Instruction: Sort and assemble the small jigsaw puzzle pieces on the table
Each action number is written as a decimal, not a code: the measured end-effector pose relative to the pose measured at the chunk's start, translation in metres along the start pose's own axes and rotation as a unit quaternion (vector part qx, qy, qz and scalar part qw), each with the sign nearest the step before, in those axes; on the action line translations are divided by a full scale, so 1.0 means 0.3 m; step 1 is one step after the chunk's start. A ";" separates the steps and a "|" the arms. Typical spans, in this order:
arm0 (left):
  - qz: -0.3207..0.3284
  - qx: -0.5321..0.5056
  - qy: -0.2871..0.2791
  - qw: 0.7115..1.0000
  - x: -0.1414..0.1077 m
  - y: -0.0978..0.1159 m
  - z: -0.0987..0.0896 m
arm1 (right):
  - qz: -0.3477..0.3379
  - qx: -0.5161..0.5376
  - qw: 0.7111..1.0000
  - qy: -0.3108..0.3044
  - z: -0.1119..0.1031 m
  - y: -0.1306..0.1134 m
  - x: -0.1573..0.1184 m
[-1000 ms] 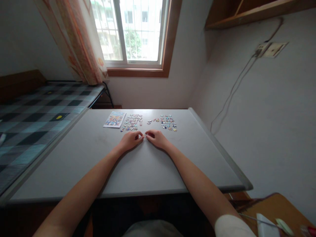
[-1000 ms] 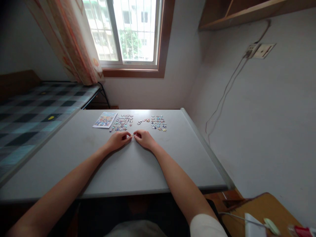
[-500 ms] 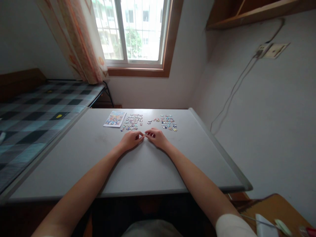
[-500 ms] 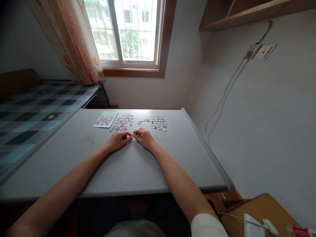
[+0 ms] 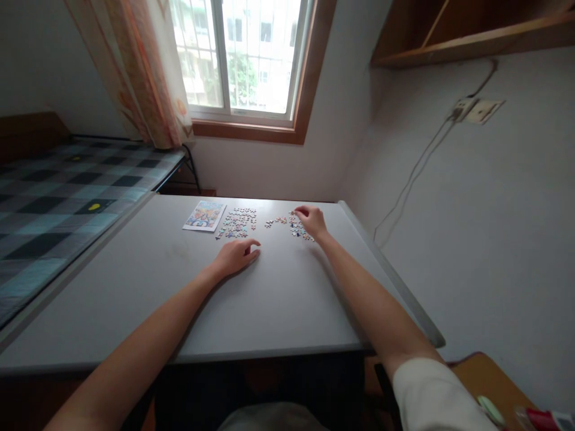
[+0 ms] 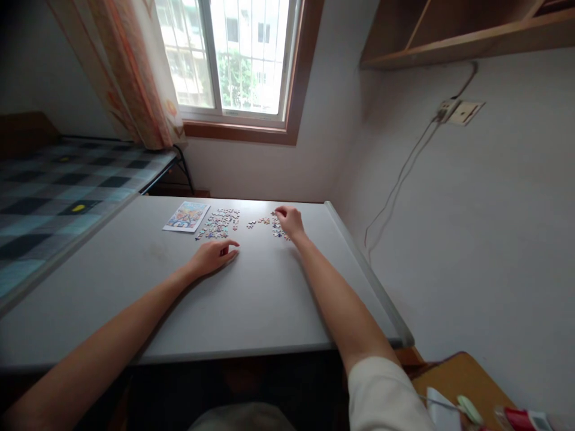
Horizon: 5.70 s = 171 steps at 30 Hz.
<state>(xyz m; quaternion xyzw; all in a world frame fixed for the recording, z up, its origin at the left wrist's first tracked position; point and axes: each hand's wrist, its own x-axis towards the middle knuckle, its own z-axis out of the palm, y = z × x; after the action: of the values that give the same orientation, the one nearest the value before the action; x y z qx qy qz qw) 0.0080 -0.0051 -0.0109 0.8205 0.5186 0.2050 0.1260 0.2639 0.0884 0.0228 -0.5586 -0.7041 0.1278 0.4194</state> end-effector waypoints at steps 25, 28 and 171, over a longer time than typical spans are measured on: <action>0.009 0.001 -0.014 1.000 -0.002 0.012 -0.008 | 0.159 -0.208 0.965 0.022 -0.013 0.254 0.149; 0.009 0.003 -0.015 1.000 -0.001 0.009 -0.005 | 0.091 -0.217 0.972 -0.022 0.021 0.161 0.133; 0.005 0.020 -0.014 1.000 -0.001 0.011 -0.008 | -0.052 0.124 0.966 -0.221 0.160 -0.161 -0.295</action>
<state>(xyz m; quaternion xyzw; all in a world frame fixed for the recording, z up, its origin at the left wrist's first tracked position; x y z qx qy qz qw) 0.0095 -0.0069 -0.0075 0.8282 0.5165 0.1842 0.1157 0.1980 0.0067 -0.0148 -0.4227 -0.7861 0.3122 0.3254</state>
